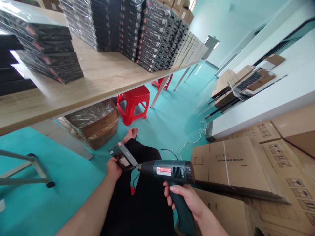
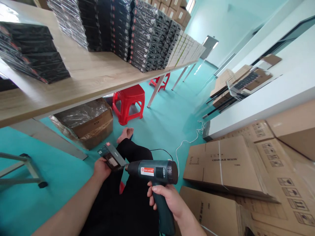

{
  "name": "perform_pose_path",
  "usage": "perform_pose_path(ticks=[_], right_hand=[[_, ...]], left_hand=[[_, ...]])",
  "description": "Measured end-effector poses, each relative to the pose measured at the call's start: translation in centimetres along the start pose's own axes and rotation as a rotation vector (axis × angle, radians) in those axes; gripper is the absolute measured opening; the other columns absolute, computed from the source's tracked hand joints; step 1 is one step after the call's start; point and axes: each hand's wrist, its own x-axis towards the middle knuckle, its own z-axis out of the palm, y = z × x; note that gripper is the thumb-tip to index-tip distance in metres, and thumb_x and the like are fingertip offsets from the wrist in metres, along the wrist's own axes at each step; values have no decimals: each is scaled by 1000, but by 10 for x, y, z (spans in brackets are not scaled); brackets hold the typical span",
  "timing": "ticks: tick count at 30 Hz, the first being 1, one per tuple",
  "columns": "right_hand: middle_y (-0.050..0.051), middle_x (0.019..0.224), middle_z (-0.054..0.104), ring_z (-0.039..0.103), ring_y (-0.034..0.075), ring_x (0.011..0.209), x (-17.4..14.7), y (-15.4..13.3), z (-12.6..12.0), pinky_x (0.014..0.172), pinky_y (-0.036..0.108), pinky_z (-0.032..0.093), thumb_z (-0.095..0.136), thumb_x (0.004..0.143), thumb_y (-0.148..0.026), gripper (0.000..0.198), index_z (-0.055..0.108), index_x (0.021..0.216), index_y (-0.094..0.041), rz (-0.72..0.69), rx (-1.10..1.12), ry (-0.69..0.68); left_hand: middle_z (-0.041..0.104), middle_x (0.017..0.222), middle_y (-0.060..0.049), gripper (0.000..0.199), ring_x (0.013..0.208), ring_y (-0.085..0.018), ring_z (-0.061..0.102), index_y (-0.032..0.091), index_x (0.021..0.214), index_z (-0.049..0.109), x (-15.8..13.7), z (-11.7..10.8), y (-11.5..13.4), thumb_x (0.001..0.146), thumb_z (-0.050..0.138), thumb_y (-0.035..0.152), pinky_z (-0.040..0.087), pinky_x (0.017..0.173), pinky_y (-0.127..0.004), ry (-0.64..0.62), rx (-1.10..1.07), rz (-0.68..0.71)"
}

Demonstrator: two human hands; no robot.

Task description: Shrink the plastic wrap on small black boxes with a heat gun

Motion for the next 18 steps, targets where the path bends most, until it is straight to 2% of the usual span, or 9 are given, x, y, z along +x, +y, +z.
perform_pose_path(ticks=[6,10,14,18], right_hand=[[8,83,67,63,16,63,4,0,4,55,26,49,62,80,-31,30,65,104,-12,-4,-56,13],[8,84,67,62,15,63,4,6,7,55,26,48,63,80,-30,31,67,104,-12,15,-92,-34],[6,84,66,61,14,64,4,10,9,57,26,49,64,80,-31,31,67,105,-13,-47,-85,69],[8,85,67,61,15,62,0,13,6,55,26,48,64,79,-29,31,67,105,-12,25,-79,-15]], left_hand=[[58,61,-2,25,54,-19,58,18,71,53,2,1,-1,49,44,14,54,62,-36,28,19,21],[57,59,-1,23,51,-18,57,18,70,51,3,0,-1,48,44,14,52,55,-32,27,24,24],[58,60,-2,23,52,-19,58,18,70,52,3,-1,-1,49,43,15,52,54,-32,22,15,-5],[57,59,-3,21,51,-20,59,18,70,52,1,-3,-1,51,44,17,54,58,-37,14,57,-44]])
